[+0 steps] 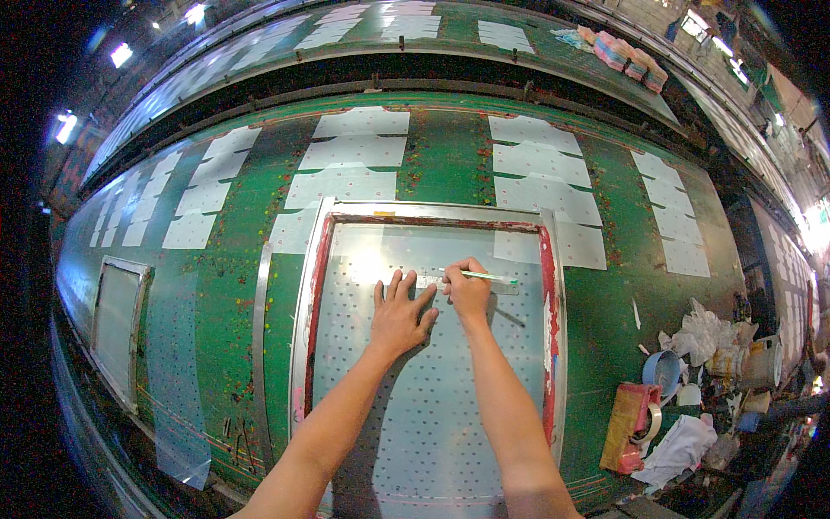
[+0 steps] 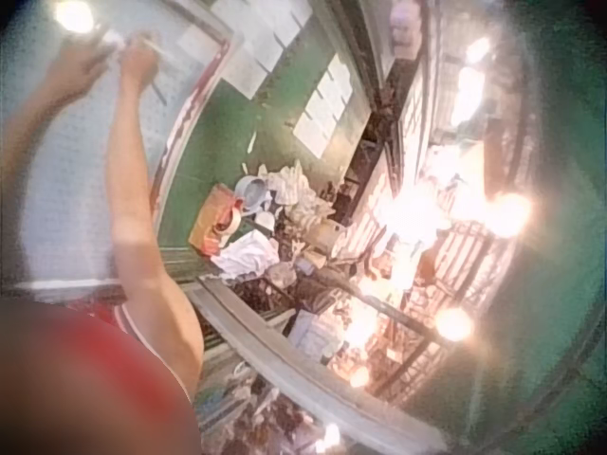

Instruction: The person uses a ruler and a white marker to draw straight lines on a perforated translucent screen panel. After marking, they lift the panel, place it aside, and then pick up another screen panel with a wooden frame, positioning it on the workbench.

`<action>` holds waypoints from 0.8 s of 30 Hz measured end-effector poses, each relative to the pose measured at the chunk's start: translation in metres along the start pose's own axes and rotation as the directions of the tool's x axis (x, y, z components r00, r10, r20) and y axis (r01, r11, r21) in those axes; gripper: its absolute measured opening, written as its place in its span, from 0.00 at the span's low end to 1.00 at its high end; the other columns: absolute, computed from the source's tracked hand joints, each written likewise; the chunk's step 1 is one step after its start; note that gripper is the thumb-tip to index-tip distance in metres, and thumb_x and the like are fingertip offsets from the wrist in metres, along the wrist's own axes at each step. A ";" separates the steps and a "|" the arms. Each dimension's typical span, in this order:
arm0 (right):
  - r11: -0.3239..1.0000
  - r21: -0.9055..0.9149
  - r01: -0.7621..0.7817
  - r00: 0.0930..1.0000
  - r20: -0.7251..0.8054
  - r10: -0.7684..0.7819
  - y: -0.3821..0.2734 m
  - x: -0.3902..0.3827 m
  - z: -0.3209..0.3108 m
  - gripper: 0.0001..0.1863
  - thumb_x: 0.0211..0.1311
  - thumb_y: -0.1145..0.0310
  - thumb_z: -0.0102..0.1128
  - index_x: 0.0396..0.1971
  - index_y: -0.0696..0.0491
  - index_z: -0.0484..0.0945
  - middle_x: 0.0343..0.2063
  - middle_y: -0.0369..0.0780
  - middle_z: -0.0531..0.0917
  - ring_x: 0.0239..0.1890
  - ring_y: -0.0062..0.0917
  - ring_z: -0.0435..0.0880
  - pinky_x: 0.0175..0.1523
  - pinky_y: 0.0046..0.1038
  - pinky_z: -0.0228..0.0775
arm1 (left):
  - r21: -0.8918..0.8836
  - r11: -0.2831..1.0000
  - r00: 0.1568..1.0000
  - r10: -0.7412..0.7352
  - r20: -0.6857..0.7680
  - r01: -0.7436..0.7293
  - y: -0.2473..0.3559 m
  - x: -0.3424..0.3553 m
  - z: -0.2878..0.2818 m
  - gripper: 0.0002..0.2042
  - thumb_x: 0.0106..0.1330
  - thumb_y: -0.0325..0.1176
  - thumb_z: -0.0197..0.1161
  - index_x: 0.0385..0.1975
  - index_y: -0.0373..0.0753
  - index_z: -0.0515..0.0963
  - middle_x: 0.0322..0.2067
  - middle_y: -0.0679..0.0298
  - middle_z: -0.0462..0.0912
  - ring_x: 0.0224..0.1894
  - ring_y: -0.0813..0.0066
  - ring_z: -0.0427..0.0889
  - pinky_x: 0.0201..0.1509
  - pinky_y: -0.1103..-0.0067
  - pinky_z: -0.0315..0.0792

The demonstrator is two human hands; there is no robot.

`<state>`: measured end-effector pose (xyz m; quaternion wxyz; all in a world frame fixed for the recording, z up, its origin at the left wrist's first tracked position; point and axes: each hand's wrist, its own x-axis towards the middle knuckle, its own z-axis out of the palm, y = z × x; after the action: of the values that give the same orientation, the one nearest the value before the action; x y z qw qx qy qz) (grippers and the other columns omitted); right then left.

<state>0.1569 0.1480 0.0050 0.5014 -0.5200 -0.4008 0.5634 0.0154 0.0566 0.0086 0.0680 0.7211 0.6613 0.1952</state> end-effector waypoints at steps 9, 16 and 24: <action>0.994 -0.107 0.022 0.999 0.050 -0.017 0.004 -0.001 0.000 0.04 0.62 0.72 0.64 0.30 0.56 0.79 0.21 0.36 0.82 0.18 0.14 0.77 0.21 0.19 0.67 | -0.018 1.000 1.000 -0.006 0.003 0.006 0.000 0.001 -0.001 0.25 0.69 0.51 0.60 0.65 0.56 0.76 0.71 0.51 0.63 0.76 0.45 0.56 0.77 0.43 0.44; 0.988 -0.141 0.058 0.996 0.073 -0.048 0.002 0.003 0.005 0.03 0.59 0.73 0.64 0.30 0.56 0.81 0.19 0.34 0.81 0.18 0.14 0.76 0.20 0.19 0.65 | -0.008 1.000 1.000 -0.017 0.019 0.017 0.000 0.002 0.001 0.26 0.70 0.50 0.59 0.67 0.56 0.73 0.73 0.52 0.61 0.78 0.47 0.53 0.78 0.44 0.44; 0.979 -0.200 0.051 0.996 0.082 -0.035 0.003 0.009 0.008 0.01 0.56 0.75 0.60 0.27 0.56 0.78 0.18 0.36 0.81 0.17 0.16 0.77 0.20 0.21 0.65 | 0.004 1.000 0.999 -0.023 0.041 0.023 0.000 0.003 0.000 0.28 0.70 0.51 0.59 0.71 0.59 0.70 0.73 0.53 0.61 0.78 0.48 0.52 0.78 0.45 0.42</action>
<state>0.1487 0.1568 0.0019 0.4422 -0.5370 -0.4864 0.5287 0.0155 0.0599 0.0092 0.0826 0.7175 0.6683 0.1784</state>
